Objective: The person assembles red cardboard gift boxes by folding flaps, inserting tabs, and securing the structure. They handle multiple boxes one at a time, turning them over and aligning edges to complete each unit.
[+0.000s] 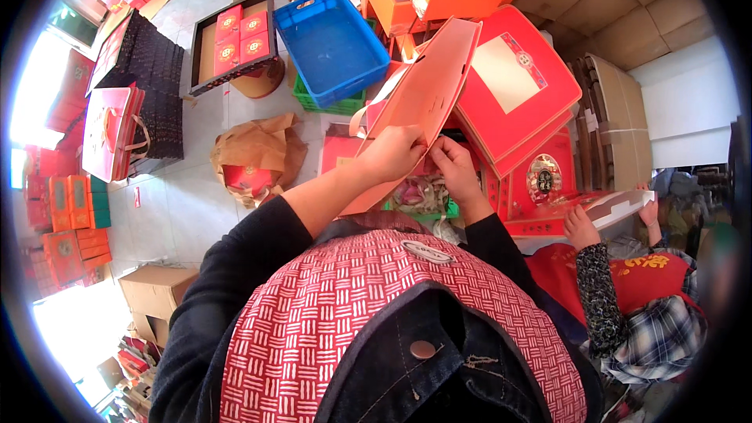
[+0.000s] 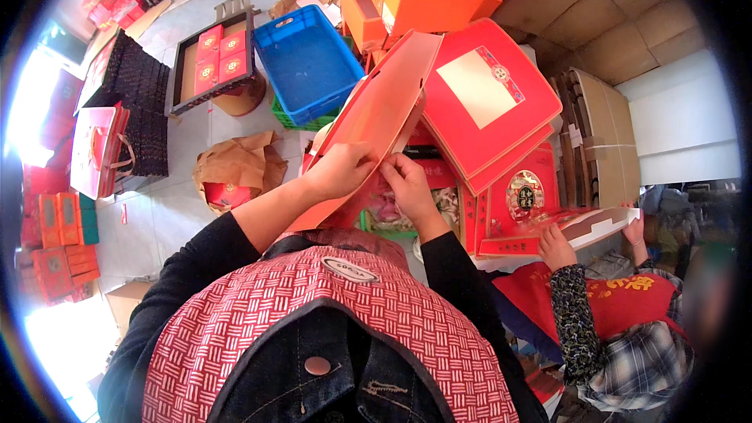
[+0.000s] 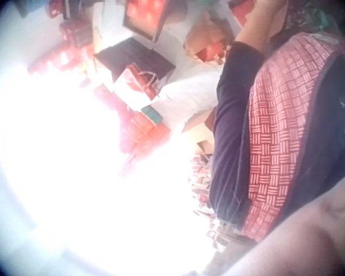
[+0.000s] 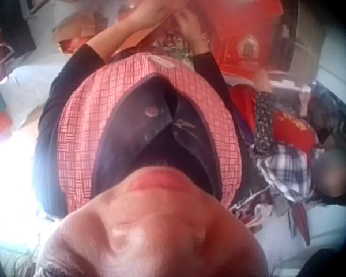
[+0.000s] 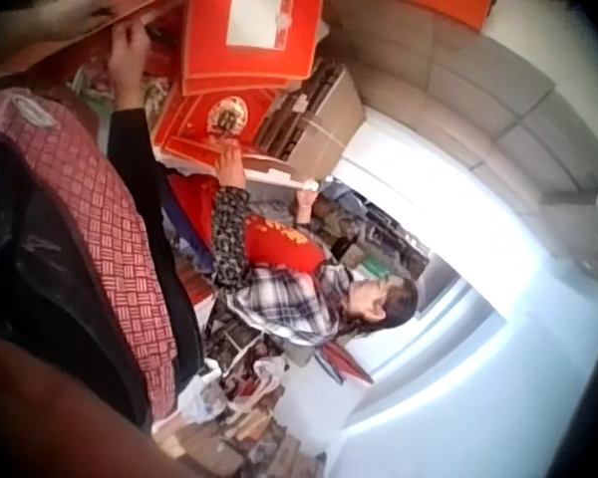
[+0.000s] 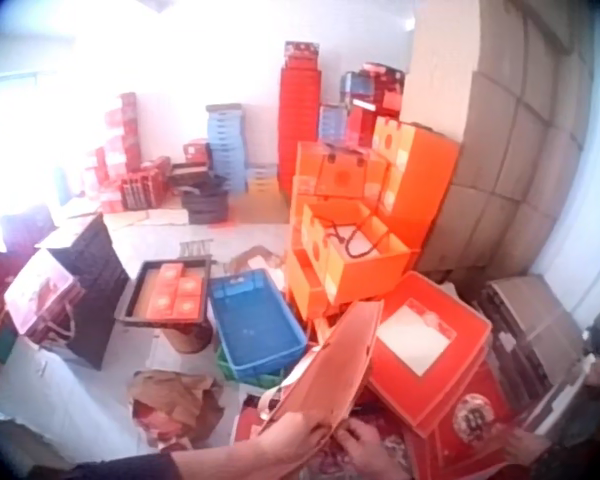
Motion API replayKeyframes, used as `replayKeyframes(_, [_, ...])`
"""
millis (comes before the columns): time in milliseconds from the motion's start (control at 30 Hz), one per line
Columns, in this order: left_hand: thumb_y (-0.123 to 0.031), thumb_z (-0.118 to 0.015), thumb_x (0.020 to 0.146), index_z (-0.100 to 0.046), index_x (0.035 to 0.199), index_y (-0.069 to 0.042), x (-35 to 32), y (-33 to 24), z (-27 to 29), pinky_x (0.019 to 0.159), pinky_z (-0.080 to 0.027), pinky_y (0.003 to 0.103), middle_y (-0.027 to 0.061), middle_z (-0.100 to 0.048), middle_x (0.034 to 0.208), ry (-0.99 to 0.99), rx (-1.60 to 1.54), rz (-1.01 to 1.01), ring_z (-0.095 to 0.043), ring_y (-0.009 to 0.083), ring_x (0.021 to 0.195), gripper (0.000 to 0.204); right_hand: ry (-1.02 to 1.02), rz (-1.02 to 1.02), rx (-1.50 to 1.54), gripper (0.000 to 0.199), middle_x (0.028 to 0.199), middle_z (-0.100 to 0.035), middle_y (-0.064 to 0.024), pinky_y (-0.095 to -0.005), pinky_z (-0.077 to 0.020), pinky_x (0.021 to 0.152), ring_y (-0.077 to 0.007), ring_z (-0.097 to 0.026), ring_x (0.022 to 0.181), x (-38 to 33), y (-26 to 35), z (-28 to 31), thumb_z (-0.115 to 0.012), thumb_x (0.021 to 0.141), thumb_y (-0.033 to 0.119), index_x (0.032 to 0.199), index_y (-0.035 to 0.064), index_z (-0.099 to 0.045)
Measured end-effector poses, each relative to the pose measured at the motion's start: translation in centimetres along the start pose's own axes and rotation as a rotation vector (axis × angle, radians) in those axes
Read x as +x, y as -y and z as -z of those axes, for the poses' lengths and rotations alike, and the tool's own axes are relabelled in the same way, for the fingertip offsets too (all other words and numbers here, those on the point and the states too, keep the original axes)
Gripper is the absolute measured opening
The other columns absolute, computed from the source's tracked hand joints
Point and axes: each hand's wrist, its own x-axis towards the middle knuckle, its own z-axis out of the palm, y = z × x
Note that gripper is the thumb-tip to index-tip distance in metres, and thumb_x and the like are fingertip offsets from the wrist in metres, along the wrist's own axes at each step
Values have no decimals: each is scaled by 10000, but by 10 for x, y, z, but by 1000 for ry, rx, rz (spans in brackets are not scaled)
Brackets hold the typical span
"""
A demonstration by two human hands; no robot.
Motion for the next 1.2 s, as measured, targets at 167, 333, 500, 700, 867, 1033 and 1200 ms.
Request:
replayKeyframes(167, [-87,-542,790,-593,870,15,0,4,-4,696,-477,388,197,-632,798,29,-87,30,-625,321,771,140,9,-63,443,134,786,-528,21,-225,-400,663,-62,-465,715,-1,-19,-1,-533,917,156,854,41,-557])
replayKeyframes(333, [-73,-516,792,-569,880,12,-10,13,-11,674,-491,403,191,-628,754,-103,-126,100,-628,349,751,133,59,-125,743,125,810,-550,-3,-272,-421,677,-114,-498,702,2,-35,-6,-518,927,162,870,57,-557])
replayKeyframes(500, [-117,-586,797,-562,1058,18,-22,-9,-3,740,-492,359,189,-602,916,-121,-93,141,-620,325,856,295,107,-110,733,137,888,-593,-28,-293,-458,713,-125,-556,761,6,-43,-3,-510,934,176,909,52,-563])
replayKeyframes(700, [-143,-669,729,-460,1219,22,-22,-4,-4,776,-489,348,206,-526,1094,-1,-66,-148,-570,300,956,558,98,-177,730,203,974,-622,-42,-281,-476,756,-120,-589,857,10,-34,-8,-509,937,214,1017,41,-579])
replayKeyframes(867, [-140,-645,726,-544,1088,36,-17,-4,-1,764,-495,371,202,-597,979,30,-35,-10,-604,327,889,415,199,-126,682,243,986,-618,-32,-270,-473,752,-112,-587,861,18,-46,0,-512,936,214,1086,33,-572])
replayKeyframes(1033, [-121,-584,732,-608,875,6,-27,-27,-8,686,-516,441,203,-644,777,6,333,218,-640,367,743,193,97,-203,242,303,985,-604,-35,-250,-447,758,-102,-555,874,10,-51,-4,-487,943,279,1010,1,-587])
replayKeyframes(1200, [-74,-568,690,-612,841,-5,-47,-18,15,640,-524,434,177,-645,737,-27,472,296,-646,341,702,171,-8,-162,-253,321,688,-553,3,-221,-389,577,-80,-466,587,-4,-117,45,-460,953,276,820,35,-625])
